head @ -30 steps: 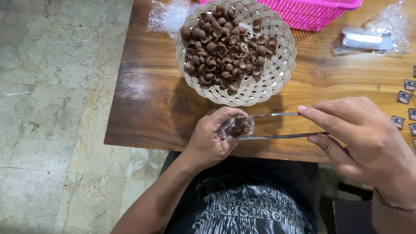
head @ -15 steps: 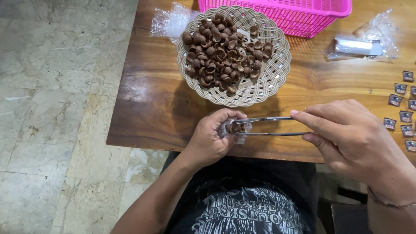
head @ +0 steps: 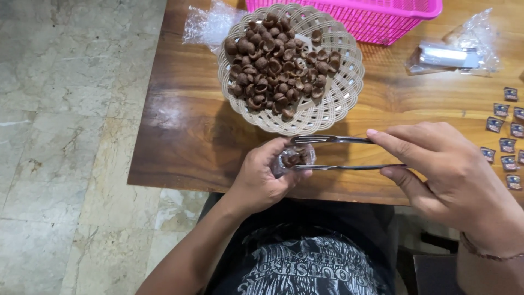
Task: The person places individual cereal pieces into small plastic bags by hand and using tongs, then seals the bags by hand.
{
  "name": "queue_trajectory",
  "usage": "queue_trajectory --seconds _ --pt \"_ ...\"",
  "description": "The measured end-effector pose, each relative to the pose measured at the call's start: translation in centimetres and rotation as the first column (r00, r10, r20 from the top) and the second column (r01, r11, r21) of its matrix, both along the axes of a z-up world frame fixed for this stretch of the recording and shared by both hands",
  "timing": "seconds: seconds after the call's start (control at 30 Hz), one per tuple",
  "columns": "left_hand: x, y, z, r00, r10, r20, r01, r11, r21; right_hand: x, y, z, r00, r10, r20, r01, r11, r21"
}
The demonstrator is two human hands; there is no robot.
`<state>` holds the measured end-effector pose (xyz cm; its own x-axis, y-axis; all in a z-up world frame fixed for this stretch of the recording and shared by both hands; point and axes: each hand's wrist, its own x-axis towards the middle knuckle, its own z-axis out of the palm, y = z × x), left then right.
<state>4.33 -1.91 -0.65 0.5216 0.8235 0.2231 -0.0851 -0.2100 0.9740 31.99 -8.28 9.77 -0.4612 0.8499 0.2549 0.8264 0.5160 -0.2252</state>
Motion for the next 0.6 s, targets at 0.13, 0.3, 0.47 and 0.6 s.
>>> queue_trajectory --seconds 0.13,0.3,0.47,0.6 --pt "0.1 -0.3 -0.5 1.000 0.031 0.000 -0.031 0.998 -0.061 0.8 0.6 0.3 0.989 -0.038 -0.142 0.025 0.996 -0.088" --pt "0.1 -0.2 -0.7 0.998 0.053 -0.031 -0.055 0.997 -0.052 3.0 3.2 1.5 0.965 -0.185 -0.185 0.182 0.983 -0.034" --pt "0.2 -0.3 -0.6 0.997 0.054 -0.063 -0.056 0.998 -0.033 2.1 7.0 4.5 0.845 -0.531 0.061 0.534 0.834 -0.138" --pt "0.1 -0.4 -0.5 0.999 0.045 -0.027 -0.047 0.994 -0.101 1.4 8.2 4.4 0.926 -0.358 0.120 0.367 0.928 -0.067"
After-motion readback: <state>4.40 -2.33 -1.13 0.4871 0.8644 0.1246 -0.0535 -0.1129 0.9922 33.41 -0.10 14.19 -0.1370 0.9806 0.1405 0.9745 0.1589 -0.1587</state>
